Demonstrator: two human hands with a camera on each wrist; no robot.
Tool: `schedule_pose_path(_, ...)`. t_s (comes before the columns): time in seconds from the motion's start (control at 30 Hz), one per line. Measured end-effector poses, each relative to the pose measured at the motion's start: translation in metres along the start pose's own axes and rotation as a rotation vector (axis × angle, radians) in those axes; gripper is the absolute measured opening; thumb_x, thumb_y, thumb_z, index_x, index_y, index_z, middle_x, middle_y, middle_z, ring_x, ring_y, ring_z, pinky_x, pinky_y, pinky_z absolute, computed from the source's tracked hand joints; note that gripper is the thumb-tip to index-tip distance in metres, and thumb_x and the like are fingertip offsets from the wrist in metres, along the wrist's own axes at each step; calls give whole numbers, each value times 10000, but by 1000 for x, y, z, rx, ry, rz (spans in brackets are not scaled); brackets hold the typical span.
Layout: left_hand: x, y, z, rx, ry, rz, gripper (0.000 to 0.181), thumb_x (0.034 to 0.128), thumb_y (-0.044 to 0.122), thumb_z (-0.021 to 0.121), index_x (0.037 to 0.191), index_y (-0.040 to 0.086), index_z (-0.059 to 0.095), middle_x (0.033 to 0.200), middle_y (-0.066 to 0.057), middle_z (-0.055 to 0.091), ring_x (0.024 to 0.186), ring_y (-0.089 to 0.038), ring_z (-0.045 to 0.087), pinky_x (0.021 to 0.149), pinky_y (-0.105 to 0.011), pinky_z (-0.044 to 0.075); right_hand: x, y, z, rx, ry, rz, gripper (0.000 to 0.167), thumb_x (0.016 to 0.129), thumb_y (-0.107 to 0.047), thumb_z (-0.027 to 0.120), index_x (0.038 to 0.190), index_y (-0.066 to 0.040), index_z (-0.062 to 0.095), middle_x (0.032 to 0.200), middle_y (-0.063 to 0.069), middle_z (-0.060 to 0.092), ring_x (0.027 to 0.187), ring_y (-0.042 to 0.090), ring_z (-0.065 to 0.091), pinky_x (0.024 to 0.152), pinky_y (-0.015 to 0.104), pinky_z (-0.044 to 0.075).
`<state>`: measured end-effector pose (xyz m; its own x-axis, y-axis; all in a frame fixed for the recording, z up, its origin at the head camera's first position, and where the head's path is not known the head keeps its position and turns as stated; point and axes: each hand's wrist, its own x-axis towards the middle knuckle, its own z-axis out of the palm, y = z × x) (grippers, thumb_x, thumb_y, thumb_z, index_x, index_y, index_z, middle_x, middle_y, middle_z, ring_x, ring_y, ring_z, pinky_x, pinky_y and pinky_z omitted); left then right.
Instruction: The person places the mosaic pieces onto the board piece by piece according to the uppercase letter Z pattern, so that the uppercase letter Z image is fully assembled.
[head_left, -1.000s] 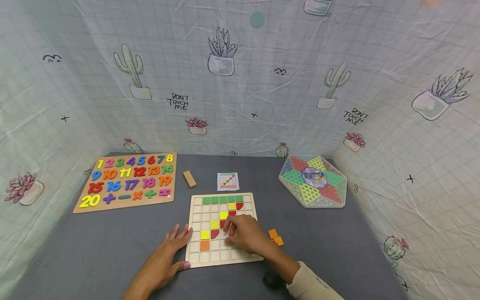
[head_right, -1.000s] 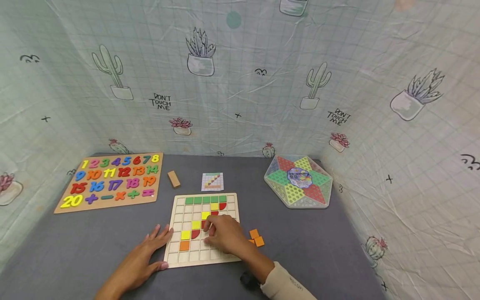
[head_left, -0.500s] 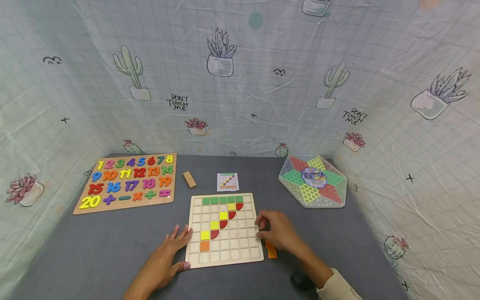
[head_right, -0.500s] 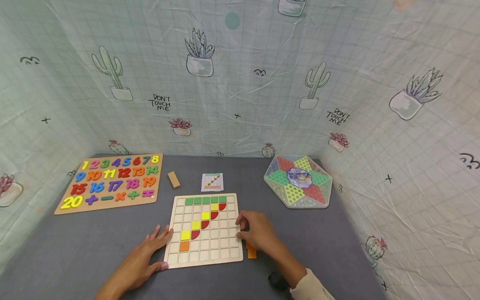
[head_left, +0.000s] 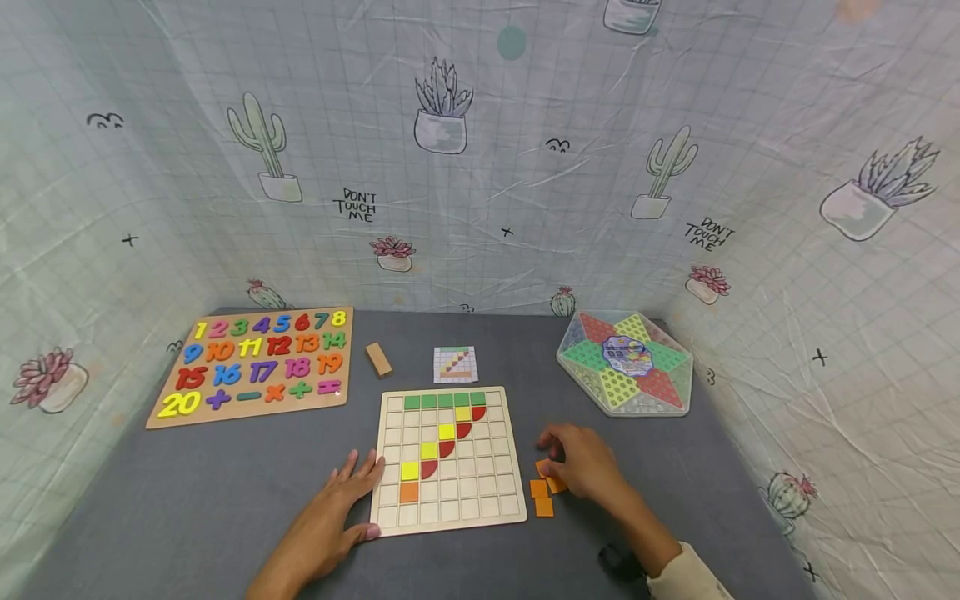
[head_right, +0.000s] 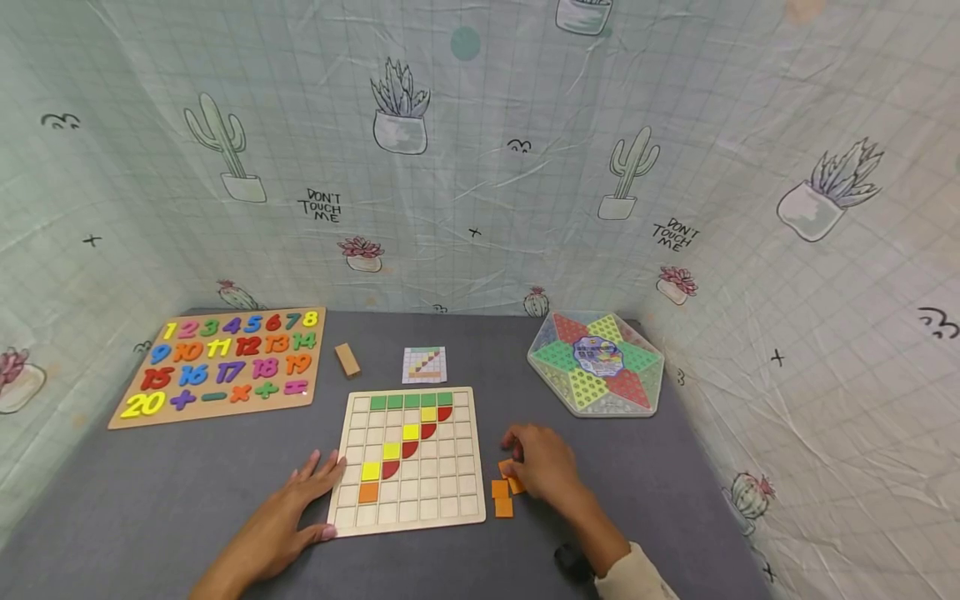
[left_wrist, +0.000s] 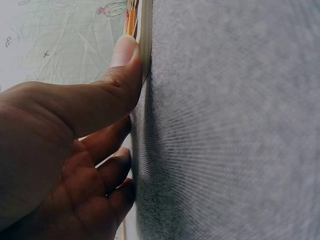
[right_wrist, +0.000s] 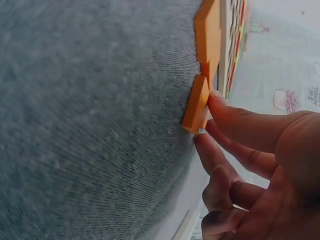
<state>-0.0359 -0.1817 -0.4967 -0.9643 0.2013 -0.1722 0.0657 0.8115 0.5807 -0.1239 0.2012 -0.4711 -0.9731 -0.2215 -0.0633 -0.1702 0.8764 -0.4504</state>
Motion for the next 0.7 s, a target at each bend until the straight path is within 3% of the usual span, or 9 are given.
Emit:
schedule_pose_path(0.17,0,0,-1,2,-5,-1,930,817,206,906,1624,134,450,1726,-91,351,1645,-414,176,1306,-668,189,2,3,3,-7,-8,6,242,842,-205,919,814,-232,679,731,-91,562,683,107,514,609,294,426)
schedule_pose_path(0.57,1,0,-1,-11,-7,-2,924,809,195,910,1615,122,464,1722,-95,360,1642,-420,182,1304,-673,191,3,4,2,-1,-38,9,314,812,-233,944,787,-228,630,720,-84,557,672,107,511,595,274,417)
schedule_pose_path(0.7,1,-1,-1,-11,-1,1,926,806,191,911,1614,120,465,1721,-95,362,1643,-417,182,1307,-669,190,2,1,1,26,-13,-27,307,824,-250,936,796,-243,631,695,-109,555,635,83,503,563,252,410)
